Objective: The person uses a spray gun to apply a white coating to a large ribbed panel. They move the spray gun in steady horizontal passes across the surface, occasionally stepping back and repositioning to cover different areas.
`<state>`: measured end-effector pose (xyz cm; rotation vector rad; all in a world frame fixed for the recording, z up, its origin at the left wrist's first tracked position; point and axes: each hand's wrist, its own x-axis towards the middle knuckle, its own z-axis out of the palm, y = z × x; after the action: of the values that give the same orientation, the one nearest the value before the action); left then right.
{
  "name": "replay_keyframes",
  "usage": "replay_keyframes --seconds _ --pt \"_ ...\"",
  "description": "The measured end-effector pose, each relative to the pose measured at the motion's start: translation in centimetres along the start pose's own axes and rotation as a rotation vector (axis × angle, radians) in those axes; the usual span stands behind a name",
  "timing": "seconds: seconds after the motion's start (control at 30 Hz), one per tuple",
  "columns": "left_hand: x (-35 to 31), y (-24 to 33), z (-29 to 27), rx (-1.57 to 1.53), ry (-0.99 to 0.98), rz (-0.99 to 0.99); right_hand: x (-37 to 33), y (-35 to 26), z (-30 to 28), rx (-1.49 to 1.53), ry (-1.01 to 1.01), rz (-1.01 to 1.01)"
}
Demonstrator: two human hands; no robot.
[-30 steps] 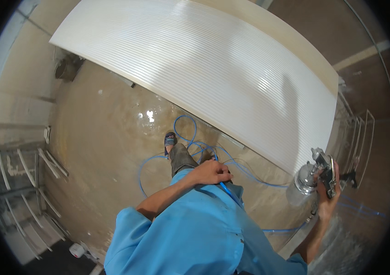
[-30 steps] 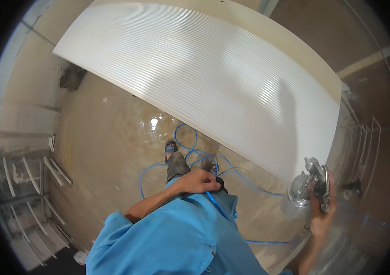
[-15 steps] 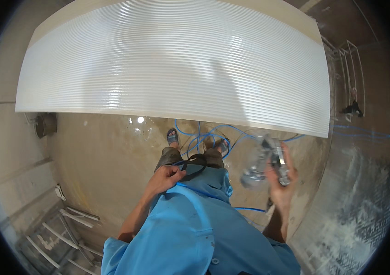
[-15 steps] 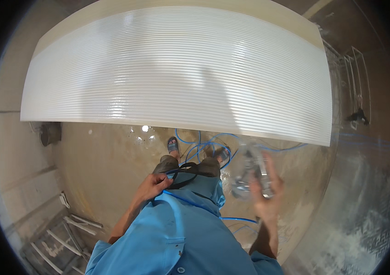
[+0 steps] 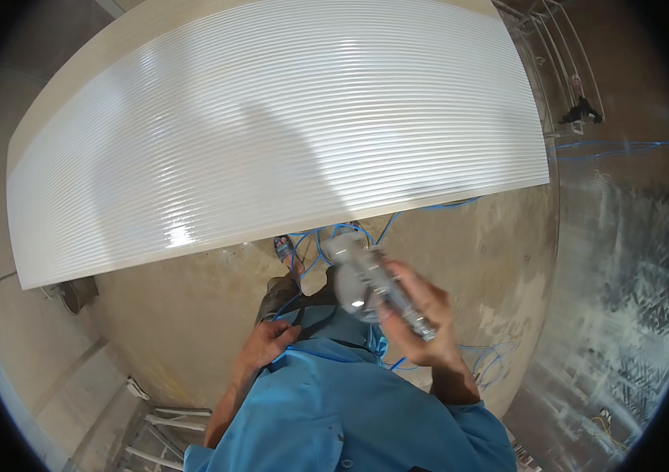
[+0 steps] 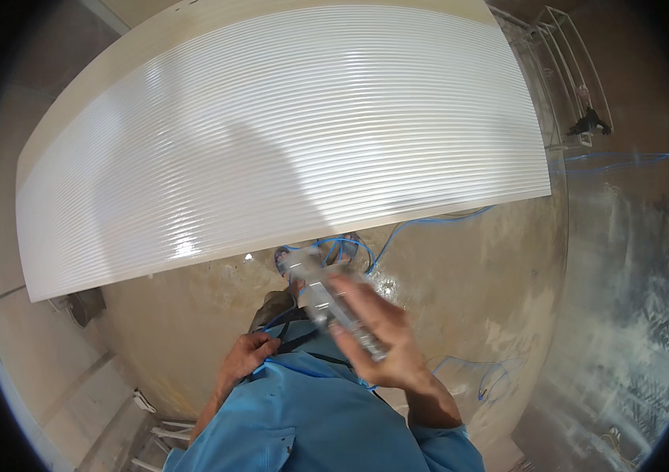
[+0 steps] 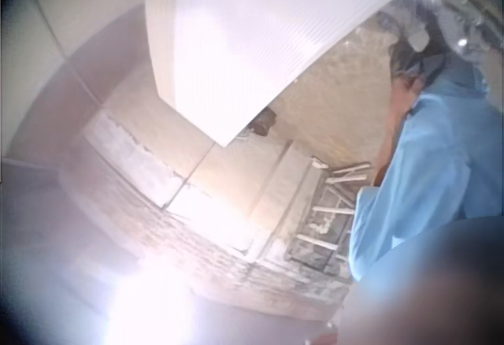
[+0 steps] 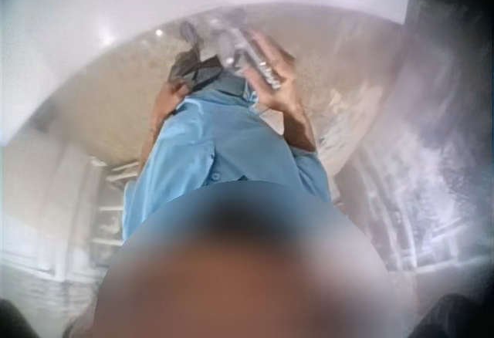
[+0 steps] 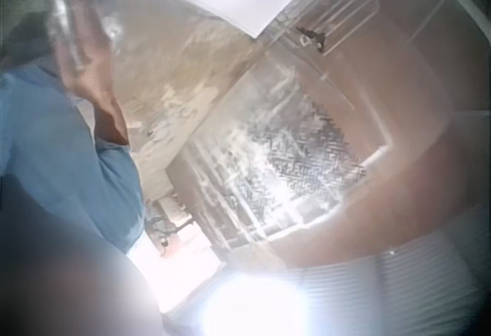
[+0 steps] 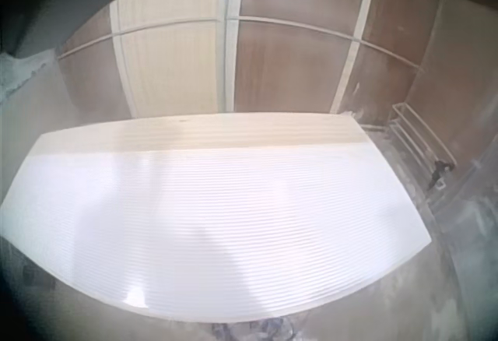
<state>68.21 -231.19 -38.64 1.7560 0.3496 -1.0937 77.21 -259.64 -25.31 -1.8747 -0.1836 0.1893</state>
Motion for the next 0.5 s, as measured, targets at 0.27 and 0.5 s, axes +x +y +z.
replay_keyframes --seconds 0.27,0.5 --pt "6.2 7.6 5.3 0.019 -0.059 0.053 -0.7 7.2 -16.6 -0.497 0.616 -0.019" --pt "8.9 11.6 8.1 0.077 -0.083 -0.017 0.8 8.3 -25.5 -0.46 0.81 0.199"
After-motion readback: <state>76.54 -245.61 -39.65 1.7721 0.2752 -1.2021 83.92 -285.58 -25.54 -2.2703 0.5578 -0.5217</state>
